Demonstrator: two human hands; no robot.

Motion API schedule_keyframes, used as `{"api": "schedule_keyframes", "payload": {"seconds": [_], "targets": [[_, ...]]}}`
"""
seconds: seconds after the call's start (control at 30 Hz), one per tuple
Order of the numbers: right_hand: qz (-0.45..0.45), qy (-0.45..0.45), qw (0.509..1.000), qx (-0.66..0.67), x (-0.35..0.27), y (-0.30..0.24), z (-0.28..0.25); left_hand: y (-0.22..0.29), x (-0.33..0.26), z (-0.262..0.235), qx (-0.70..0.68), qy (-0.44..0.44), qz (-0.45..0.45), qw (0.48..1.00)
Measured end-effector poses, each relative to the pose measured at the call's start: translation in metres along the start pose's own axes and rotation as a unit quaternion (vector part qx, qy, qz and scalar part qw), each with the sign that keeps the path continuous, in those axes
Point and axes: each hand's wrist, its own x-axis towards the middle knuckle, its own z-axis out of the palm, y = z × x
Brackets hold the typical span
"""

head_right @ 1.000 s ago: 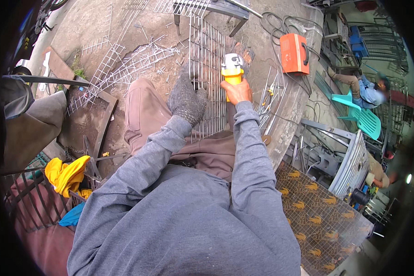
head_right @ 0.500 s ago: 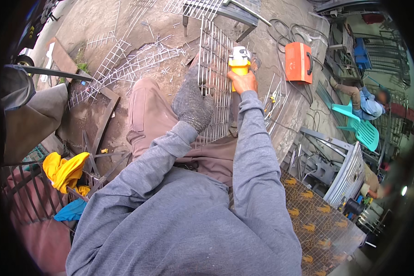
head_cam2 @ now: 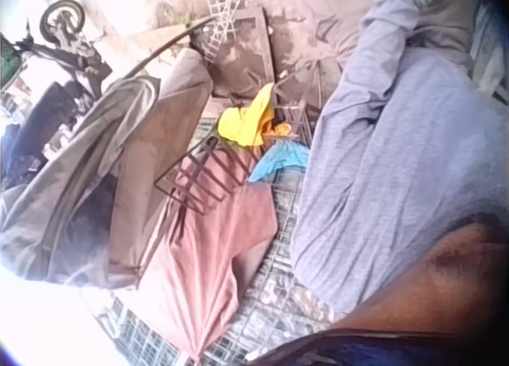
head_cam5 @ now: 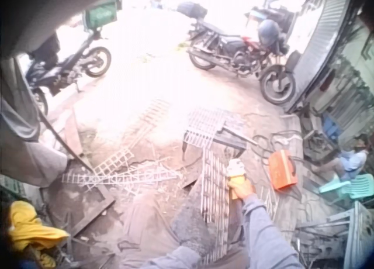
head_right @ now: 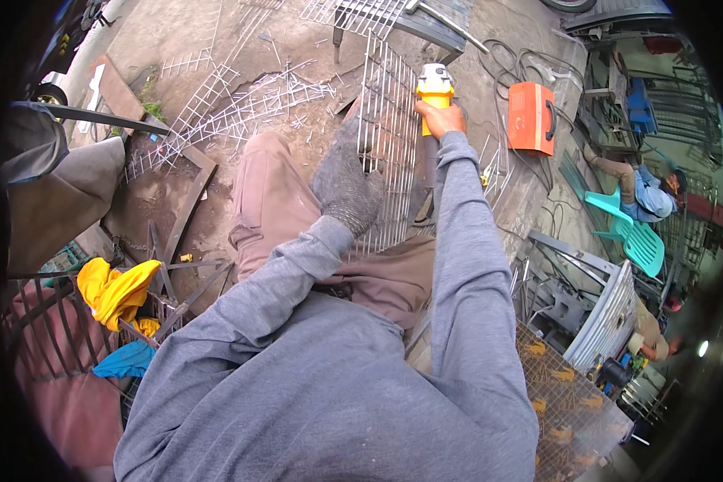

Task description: The person is using an angle grinder to smooth the edges of a metal wire grate.

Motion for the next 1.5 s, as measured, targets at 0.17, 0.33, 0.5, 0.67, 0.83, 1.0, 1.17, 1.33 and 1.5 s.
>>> {"api": "schedule_keyframes", "payload": {"seconds": [0.17,0.33,0.5,0.67,0.83,1.0,1.17,1.33,1.5], "targets": [[-0.004,-0.023,0.999,-0.023,0.001,-0.016,-0.008,-0.003,-0.003,0.004,-0.023,0.002,-0.006,1.000],[-0.016,-0.025,0.997,-0.068,-0.006,-0.018,-0.015,0.012,0.002,-0.009,-0.016,-0.059,-0.058,0.996],[-0.038,-0.011,0.998,-0.048,-0.031,0.006,-0.007,0.003,0.002,-0.006,-0.028,-0.036,-0.031,0.999],[-0.027,-0.018,0.999,-0.040,-0.067,0.030,-0.014,0.004,0.004,-0.002,-0.007,-0.050,-0.022,0.998],[-0.001,-0.025,0.999,-0.040,-0.105,0.030,-0.016,-0.009,0.009,0.005,0.002,-0.045,0.006,0.999],[-0.014,-0.021,0.998,-0.049,-0.141,0.046,-0.010,-0.014,0.012,0.013,0.035,-0.057,-0.010,0.998],[-0.020,-0.048,0.999,-0.011,-0.156,0.073,-0.008,-0.040,0.020,0.034,-0.048,-0.052,0.019,0.997],[-0.006,-0.048,0.999,-0.004,-0.196,0.084,-0.010,-0.038,0.023,0.034,-0.039,-0.072,0.007,0.997],[0.011,-0.086,0.996,-0.030,-0.225,0.103,-0.016,-0.032,0.027,0.036,-0.019,-0.057,0.017,0.998]]}}
